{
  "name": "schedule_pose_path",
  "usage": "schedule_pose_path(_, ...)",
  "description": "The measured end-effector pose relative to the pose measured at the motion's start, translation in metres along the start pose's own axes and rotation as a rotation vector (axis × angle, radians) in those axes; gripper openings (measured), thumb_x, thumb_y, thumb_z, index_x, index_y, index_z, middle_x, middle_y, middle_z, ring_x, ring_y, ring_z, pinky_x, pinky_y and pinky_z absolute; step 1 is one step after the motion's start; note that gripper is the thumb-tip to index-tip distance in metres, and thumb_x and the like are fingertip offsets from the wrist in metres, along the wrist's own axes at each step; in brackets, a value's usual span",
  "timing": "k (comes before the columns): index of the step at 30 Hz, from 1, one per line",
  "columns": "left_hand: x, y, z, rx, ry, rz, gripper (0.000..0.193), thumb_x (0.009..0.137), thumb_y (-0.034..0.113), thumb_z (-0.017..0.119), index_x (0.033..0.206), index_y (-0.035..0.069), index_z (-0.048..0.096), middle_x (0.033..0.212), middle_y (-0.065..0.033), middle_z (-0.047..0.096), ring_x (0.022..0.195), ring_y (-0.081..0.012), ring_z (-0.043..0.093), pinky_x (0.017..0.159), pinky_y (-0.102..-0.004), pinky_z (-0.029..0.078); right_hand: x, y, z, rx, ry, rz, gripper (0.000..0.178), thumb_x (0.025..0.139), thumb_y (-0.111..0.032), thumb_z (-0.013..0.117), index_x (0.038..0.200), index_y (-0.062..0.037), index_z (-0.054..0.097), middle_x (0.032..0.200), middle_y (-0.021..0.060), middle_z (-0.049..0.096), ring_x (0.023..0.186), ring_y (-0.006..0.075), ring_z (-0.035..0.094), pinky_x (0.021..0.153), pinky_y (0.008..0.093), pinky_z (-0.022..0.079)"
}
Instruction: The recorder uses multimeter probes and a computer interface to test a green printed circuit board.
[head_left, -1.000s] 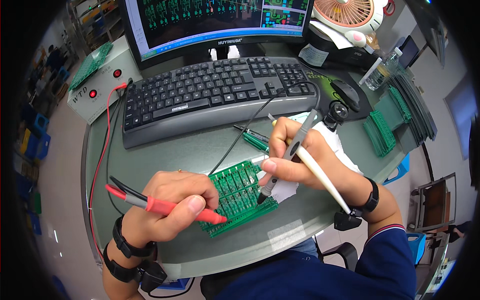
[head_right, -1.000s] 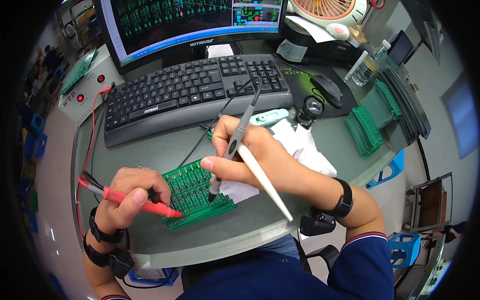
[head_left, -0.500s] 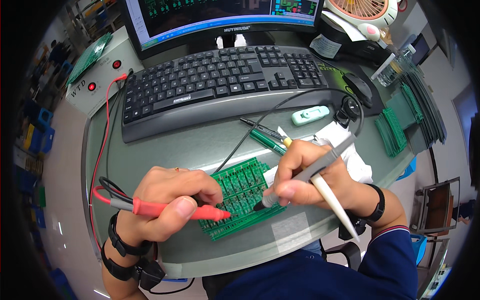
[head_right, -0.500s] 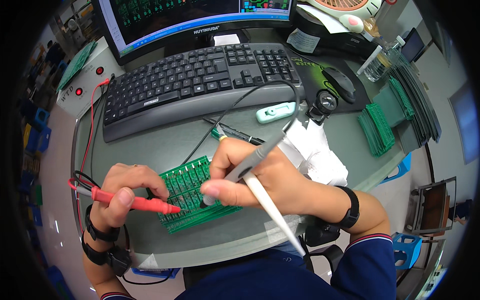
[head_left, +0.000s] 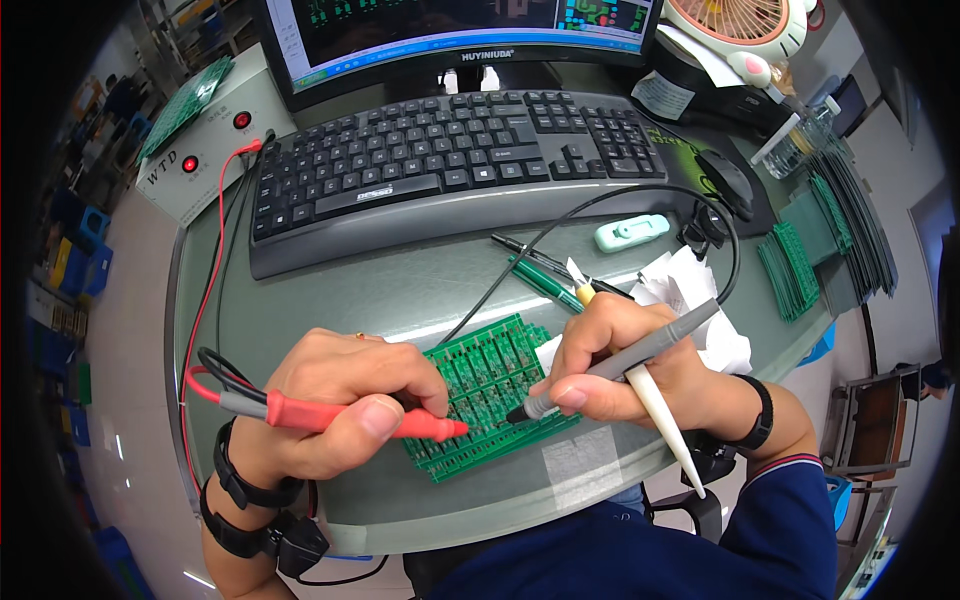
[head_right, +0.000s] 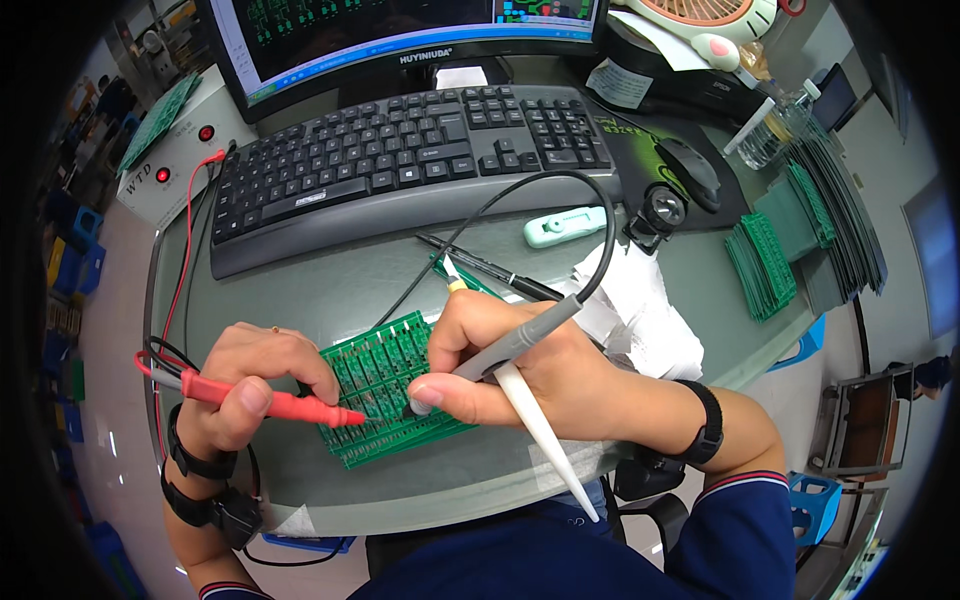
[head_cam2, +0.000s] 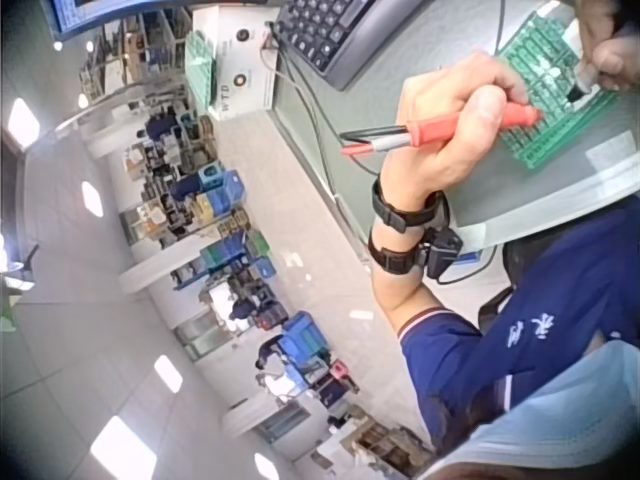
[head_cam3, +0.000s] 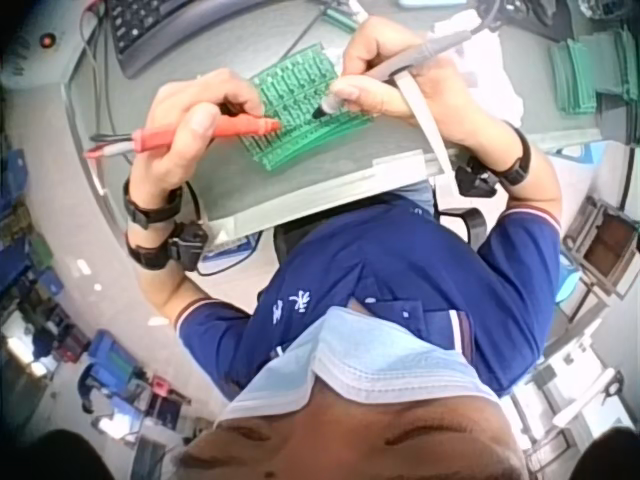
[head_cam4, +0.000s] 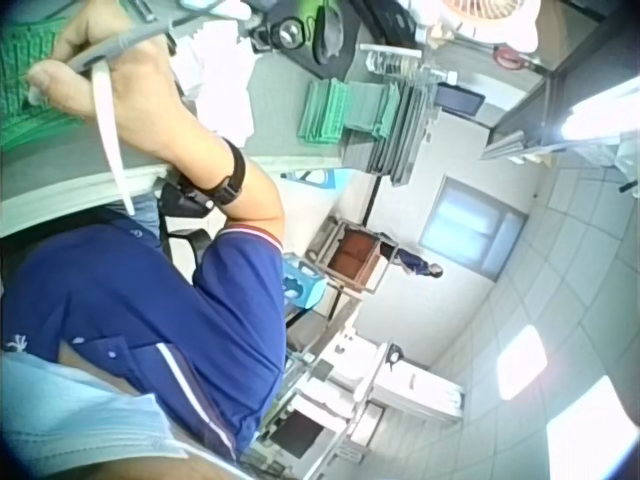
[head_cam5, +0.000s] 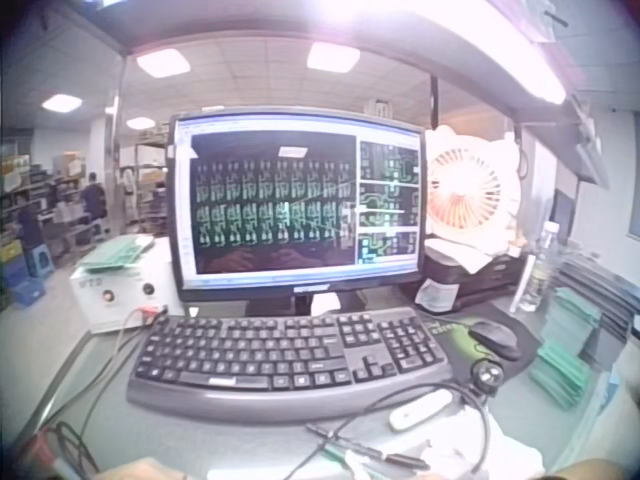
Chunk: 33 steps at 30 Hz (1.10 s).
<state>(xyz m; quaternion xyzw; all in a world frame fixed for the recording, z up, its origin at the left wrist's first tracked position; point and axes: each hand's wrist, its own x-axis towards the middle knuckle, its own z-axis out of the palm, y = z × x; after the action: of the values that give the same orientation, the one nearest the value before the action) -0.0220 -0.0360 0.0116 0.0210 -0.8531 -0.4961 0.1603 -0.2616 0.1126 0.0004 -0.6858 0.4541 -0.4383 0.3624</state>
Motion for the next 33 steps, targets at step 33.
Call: schedule_pose_path(33, -0.001, 0.012, 0.008, 0.163, 0.136, -0.046, 0.021, 0.073, 0.006, 0.076, 0.082, 0.007, 0.057, 0.077, -0.006, 0.066, 0.067, -0.0201, 0.067, 0.061, -0.0289, 0.053, -0.004, 0.008, 0.012, -0.06, 0.116, -0.14, 0.026, 0.085, -0.022, 0.077, 0.078, -0.0079, 0.056, 0.066, 0.0035, 0.06, 0.053, 0.0164, 0.057, 0.047, 0.03, 0.042)
